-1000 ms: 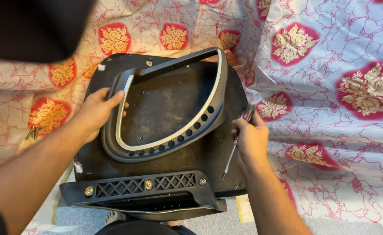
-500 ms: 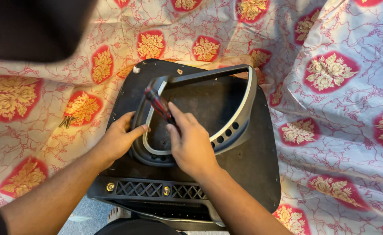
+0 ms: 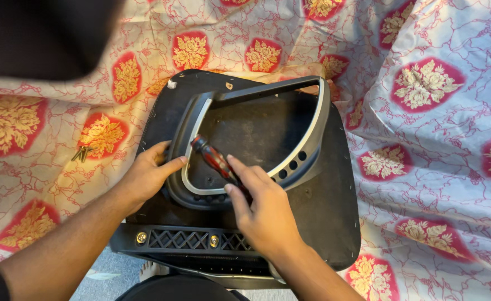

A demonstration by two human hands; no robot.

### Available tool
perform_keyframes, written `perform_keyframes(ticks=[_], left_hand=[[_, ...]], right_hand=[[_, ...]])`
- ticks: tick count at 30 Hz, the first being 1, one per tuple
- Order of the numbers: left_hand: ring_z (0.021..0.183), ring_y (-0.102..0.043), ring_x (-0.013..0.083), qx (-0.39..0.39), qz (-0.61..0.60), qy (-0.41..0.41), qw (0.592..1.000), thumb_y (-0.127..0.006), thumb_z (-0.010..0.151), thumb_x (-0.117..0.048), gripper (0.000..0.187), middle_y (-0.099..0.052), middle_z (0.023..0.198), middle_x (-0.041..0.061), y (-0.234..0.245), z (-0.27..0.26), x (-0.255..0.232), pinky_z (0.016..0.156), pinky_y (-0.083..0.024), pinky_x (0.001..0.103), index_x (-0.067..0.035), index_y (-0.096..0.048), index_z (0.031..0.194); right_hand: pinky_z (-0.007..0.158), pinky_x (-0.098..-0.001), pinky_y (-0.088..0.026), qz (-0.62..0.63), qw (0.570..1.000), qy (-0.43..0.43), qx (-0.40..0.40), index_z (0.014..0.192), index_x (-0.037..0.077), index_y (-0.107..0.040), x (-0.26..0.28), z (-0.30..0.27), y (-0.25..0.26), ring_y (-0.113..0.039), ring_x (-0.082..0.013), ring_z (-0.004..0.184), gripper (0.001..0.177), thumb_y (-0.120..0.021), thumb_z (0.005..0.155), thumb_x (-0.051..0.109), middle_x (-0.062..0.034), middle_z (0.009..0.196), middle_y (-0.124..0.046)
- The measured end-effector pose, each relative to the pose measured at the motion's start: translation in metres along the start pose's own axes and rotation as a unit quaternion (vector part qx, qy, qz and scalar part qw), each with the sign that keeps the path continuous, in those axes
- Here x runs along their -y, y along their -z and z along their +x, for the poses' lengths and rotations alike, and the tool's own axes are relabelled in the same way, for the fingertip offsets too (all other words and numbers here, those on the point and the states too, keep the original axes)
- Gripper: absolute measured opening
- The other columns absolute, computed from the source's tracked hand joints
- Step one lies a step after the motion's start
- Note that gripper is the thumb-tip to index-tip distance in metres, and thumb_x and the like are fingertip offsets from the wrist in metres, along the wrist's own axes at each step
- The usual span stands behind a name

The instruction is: The person uses a screwdriver to fasten screws into a black plastic frame component, securing it to a larger base unit. They align the frame, insert screws, and tighten them one by one.

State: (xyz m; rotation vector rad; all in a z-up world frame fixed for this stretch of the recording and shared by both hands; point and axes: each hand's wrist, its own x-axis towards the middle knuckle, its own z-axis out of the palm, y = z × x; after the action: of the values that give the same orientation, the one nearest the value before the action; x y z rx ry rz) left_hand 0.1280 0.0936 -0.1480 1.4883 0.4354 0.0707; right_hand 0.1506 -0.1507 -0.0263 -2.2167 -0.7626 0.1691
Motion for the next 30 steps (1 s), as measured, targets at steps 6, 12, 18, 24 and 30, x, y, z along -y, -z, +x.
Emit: perform_keyframes(ticks=[6,12,18,24,30], left_hand=[[0.091,-0.07,0.015,0.015,-0.042,0.049,0.998,-0.071,0.091,-0.019,0.039,-0.075,0.106,0.009,0.006,0.006,0.004,0.081,-0.055,0.03,-0.002,-0.067,0.126],[0.093,-0.071,0.0142,0.017,-0.022,0.027,0.999,-0.07,0.091,-0.019,0.04,-0.076,0.107,0.009,0.006,0.006,0.005,0.083,-0.056,0.029,-0.001,-0.065,0.127],[0.1,-0.07,0.0156,-0.008,0.027,0.014,1.0,-0.069,0.092,-0.022,0.044,-0.076,0.114,0.011,0.0,0.0,0.0,0.087,-0.055,0.03,-0.001,-0.064,0.13],[0.111,-0.061,0.028,-0.16,0.213,-0.181,0.947,-0.077,0.085,-0.024,0.076,-0.062,0.126,0.019,-0.023,-0.026,-0.021,0.091,-0.05,0.037,0.001,-0.045,0.149],[0.112,-0.063,0.0327,0.022,0.361,-0.32,0.876,-0.069,0.091,-0.023,0.041,-0.07,0.113,0.012,-0.086,-0.034,-0.046,0.095,-0.049,0.043,-0.005,-0.066,0.128]], right_hand=[[0.07,-0.0381,-0.057,-0.008,0.998,0.038,0.042,0.13,0.019,-0.069,-0.008,-0.025,-0.012,-0.073,-0.0282,0.081,0.042,-0.071,0.089,0.013,-0.0059,0.116,-0.069],[0.07,-0.0393,-0.059,-0.032,0.999,0.017,0.025,0.129,0.022,-0.069,-0.004,-0.028,-0.015,-0.075,-0.0278,0.08,0.039,-0.07,0.09,0.014,-0.0039,0.116,-0.069],[0.074,-0.0426,-0.055,-0.093,0.995,-0.006,0.043,0.126,0.02,-0.071,-0.002,-0.021,-0.001,-0.073,-0.0321,0.084,0.038,-0.07,0.088,0.012,-0.0046,0.117,-0.069],[0.07,-0.0309,-0.056,-0.052,0.989,0.036,-0.133,0.129,0.013,-0.071,-0.031,-0.033,0.04,-0.071,-0.0193,0.083,0.041,-0.074,0.088,0.01,-0.0082,0.11,-0.069],[0.064,-0.0284,-0.05,-0.074,0.982,-0.002,-0.172,0.127,0.013,-0.073,-0.059,-0.034,0.077,-0.058,-0.0152,0.069,0.037,-0.075,0.09,0.009,-0.0067,0.104,-0.07]])
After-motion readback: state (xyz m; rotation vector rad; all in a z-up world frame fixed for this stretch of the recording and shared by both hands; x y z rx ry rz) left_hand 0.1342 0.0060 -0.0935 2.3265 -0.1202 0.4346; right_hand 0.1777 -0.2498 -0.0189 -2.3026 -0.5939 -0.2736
